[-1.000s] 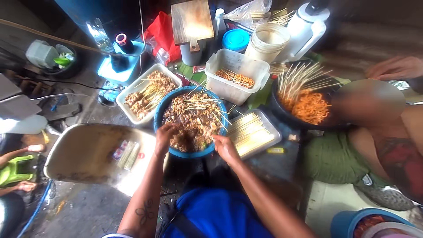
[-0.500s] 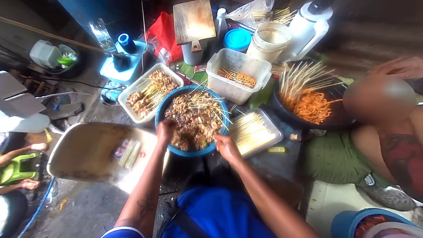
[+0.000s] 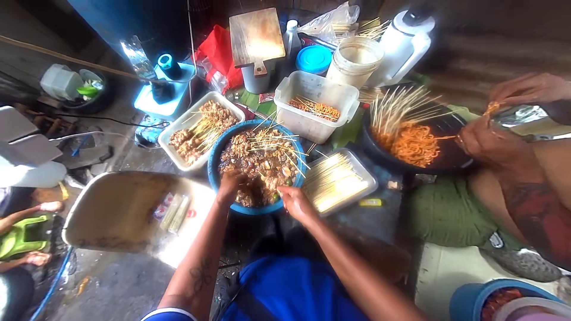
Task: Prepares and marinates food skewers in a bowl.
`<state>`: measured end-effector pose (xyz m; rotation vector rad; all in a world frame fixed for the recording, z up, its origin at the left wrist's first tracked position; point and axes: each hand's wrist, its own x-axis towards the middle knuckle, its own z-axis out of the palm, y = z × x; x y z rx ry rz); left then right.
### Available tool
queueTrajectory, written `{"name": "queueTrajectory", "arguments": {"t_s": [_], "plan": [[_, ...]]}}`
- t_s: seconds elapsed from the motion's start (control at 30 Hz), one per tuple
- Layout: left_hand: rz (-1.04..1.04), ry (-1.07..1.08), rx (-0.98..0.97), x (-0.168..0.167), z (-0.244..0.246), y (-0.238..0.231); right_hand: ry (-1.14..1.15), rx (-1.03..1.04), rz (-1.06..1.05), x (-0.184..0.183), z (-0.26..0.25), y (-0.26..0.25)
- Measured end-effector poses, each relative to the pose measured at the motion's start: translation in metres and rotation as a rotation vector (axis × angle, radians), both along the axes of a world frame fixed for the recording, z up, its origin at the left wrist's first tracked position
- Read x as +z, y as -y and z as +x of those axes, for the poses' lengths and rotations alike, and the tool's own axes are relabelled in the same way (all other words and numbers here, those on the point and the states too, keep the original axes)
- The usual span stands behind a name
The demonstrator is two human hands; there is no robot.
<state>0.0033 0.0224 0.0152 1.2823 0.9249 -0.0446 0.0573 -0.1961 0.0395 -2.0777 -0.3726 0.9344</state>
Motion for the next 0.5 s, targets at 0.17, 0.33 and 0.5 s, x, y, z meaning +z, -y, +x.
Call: {"name": "queueTrajectory", "arguments": {"t_s": [0.17, 0.33, 0.5], "plan": [[0.309, 0.052, -0.183, -0.001, -0.007, 0.013, 0.026, 0.122, -0.057, 0.019, -0.003, -0.013], [0.72, -0.015, -0.374, -0.001, -0.011, 0.027, 0.027, 0.156, -0.015, 0.013, -0.006, -0.013], [0.791, 0.006, -0.396, -0.005, -0.016, 0.04, -0.01, 0.092, 0.007, 0.003, -0.013, -0.011]]}}
